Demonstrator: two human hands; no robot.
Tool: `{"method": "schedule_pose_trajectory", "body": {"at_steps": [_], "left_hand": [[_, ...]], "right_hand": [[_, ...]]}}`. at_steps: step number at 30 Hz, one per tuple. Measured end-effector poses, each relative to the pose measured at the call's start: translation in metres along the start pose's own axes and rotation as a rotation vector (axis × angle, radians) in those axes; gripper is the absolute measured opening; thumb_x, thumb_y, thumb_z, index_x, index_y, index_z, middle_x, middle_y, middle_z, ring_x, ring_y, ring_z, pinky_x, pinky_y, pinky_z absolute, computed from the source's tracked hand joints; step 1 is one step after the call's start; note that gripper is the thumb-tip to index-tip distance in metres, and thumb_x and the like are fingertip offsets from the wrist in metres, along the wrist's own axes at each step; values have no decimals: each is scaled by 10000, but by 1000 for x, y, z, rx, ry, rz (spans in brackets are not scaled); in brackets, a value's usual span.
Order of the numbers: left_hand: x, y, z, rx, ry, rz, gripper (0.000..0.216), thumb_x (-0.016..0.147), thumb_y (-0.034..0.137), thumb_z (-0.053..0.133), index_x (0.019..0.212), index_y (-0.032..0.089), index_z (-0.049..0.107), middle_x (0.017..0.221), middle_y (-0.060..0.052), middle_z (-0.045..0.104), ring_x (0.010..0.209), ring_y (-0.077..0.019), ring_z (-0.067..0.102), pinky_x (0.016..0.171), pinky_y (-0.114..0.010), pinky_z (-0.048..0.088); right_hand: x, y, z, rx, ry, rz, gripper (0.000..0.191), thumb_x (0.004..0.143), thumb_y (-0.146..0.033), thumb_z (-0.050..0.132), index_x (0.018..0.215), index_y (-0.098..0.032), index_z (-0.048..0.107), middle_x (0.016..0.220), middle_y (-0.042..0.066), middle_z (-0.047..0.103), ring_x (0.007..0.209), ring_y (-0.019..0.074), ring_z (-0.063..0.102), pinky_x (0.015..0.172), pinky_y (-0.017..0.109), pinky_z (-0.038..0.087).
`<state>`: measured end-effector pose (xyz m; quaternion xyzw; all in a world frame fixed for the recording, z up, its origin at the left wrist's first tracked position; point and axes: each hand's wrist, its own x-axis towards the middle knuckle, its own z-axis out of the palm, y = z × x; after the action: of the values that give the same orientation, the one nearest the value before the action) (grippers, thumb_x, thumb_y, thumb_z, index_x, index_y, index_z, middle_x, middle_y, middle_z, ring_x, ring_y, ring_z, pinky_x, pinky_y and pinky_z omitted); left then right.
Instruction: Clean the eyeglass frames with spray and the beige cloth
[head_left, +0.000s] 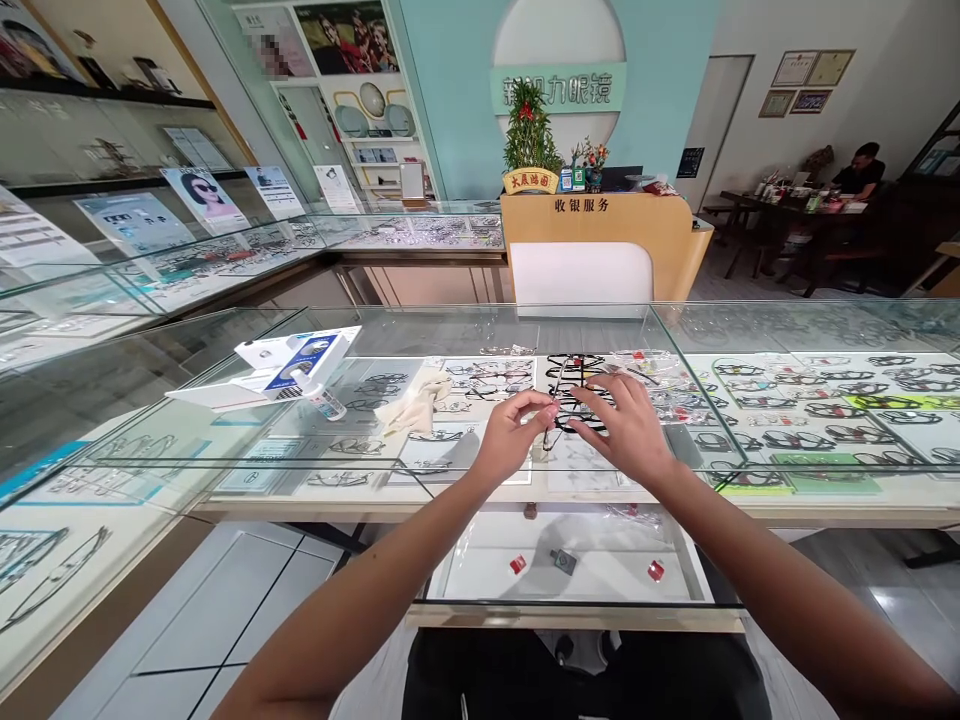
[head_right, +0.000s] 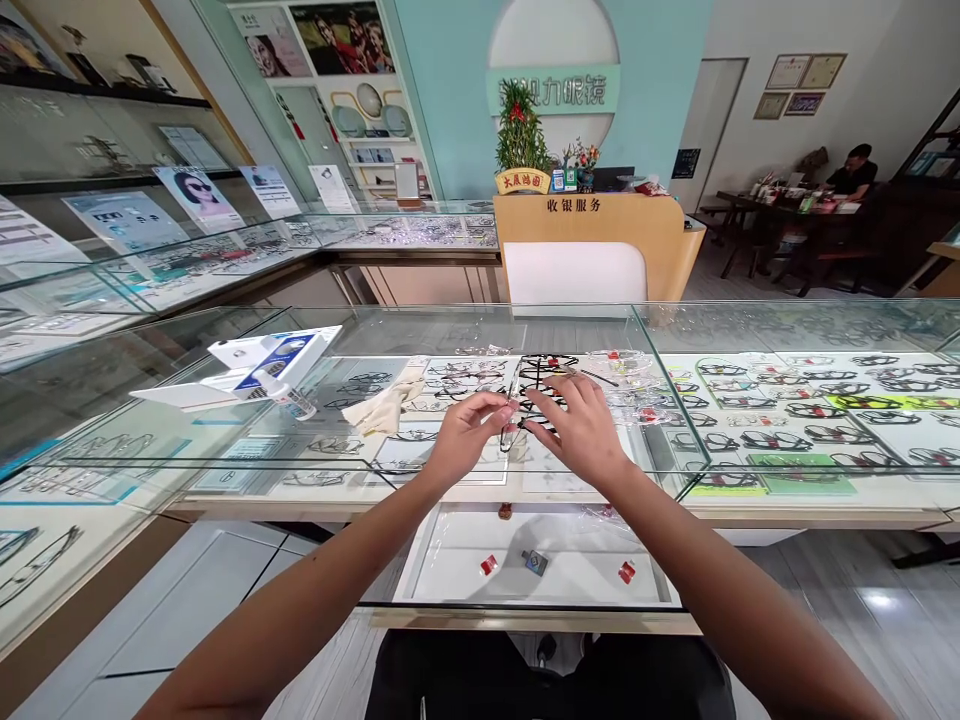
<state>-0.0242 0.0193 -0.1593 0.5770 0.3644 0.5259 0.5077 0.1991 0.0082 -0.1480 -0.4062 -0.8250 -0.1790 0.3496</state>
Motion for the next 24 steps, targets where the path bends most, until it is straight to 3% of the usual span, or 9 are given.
{"method": "schedule_pose_trajectory", "body": {"at_steps": [8,11,15,21,24], "left_hand": [[2,9,-3,-101,98,-40,415,788,544,912,906,192,725,1046,-64,744,1057,-218,695,870,-393,675],[5,12,-7,-111,155,-24,426,774,543,922,901,193,715,1044,-54,738,1041,-197,681,881,-394,679],[11,14,-14,-129,226,36,430,780,543,920,904,200,692,1040,-49,728,1048,-192,677,893,-402,681],[15,14,-19,-165,264,51,441,789,546,913,921,200,673,1072,-57,725,1067,-201,683,878,-406,682],[13,15,-17,-123,233,38,436,783,548,914,895,198,680,1058,-57,709,1088,-212,661,870,-392,679]], "right_hand": [[-1,9,2,16,46,14,319,1025,-488,679,1243,-259,717,1482,172,641,1369,382,582,1213,620,437],[0,10,1,-12,43,21,264,1024,-491,684,1144,-261,737,1356,146,711,1325,366,603,1224,606,419],[0,11,1,0,0,78,198,1037,-465,673,1067,-290,760,1125,82,774,1119,314,656,1234,589,387],[0,8,-2,8,-19,97,241,1056,-470,642,1015,-270,771,1026,70,798,1038,301,665,1219,601,366],[1,-2,-5,48,22,146,231,1044,-477,655,1092,-285,774,1125,76,809,1168,334,666,1283,652,276]]}}
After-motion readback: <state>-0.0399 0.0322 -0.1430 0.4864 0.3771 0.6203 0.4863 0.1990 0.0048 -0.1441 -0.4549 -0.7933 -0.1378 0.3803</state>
